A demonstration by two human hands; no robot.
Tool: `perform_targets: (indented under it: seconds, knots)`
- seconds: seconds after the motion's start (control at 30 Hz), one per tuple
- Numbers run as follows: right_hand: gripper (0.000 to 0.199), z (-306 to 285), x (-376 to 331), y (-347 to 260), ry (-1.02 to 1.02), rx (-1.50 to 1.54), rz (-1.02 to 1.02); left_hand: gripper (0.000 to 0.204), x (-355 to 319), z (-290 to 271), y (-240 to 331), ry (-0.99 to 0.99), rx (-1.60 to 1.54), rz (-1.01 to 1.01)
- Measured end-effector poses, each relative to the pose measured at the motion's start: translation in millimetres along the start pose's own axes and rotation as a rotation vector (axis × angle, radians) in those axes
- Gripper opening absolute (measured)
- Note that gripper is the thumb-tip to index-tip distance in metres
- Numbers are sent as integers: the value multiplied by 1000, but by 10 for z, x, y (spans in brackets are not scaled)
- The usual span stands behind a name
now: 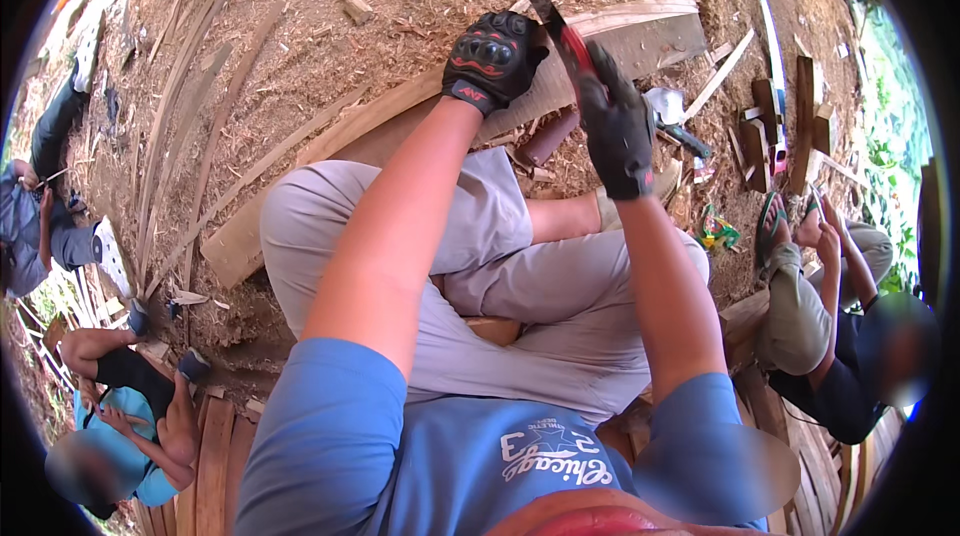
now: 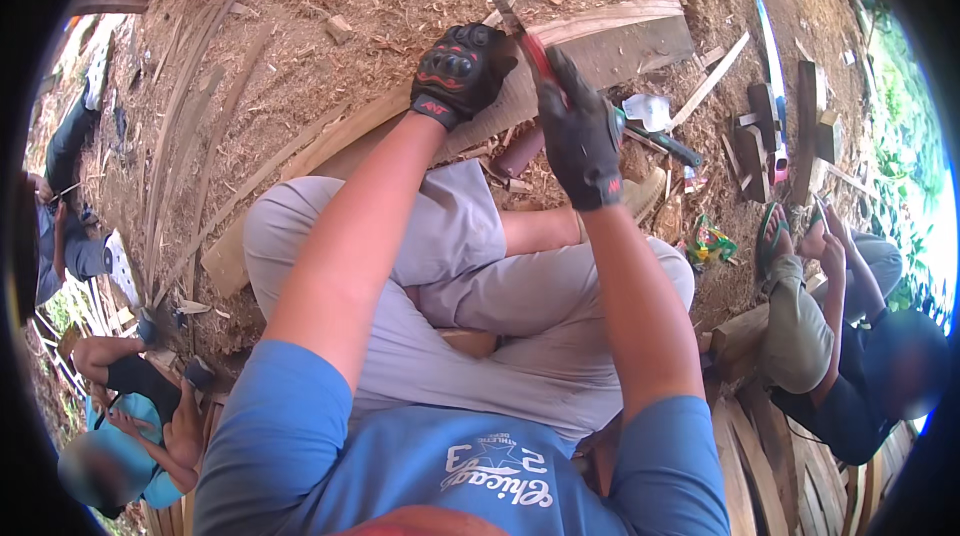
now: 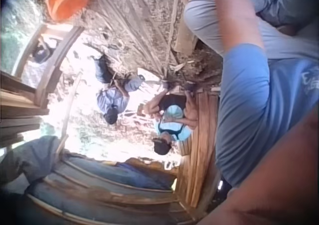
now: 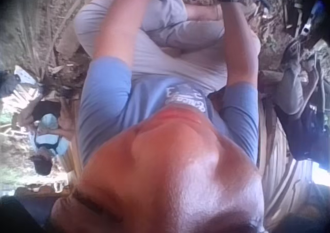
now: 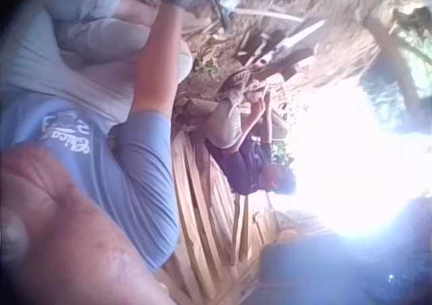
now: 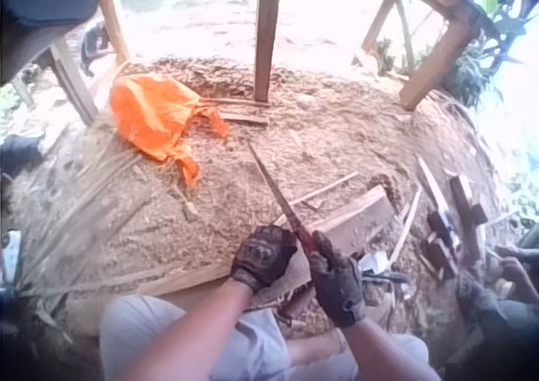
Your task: The person sits cross-legged on the ground and uses a hand saw to cut a piece of wood. They then switch to a hammer and a nail to drive the nail into the wood.
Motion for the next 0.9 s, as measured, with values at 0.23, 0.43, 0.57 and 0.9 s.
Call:
perform_targets:
  seconds: [0.23, 0.43, 0.57, 0.9]
  knots:
    - [45, -544, -1420, -334, -26, -116, 335, 41, -9, -53, 8, 90, -96, -64]
    - [40, -248, -224, -286, -27, -320, -122, 37, 25, -44, 81, 76, -29, -5]
    - [39, -163, 37, -312, -41, -172, 143, 33, 73, 19, 39, 65, -65, 11]
    - [46, -367, -1066, -268, -58, -74, 301, 36, 11, 30, -49, 139, -53, -18]
Point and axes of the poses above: each hand's wrist, its own x-axis towards the middle knuckle, its own z-axis out of the palm, y = z × x, the point moved 5 cm from there along x, towards the middle knuckle, and after that the axes turned 15 degrees about -y, right-handed, at the moved point
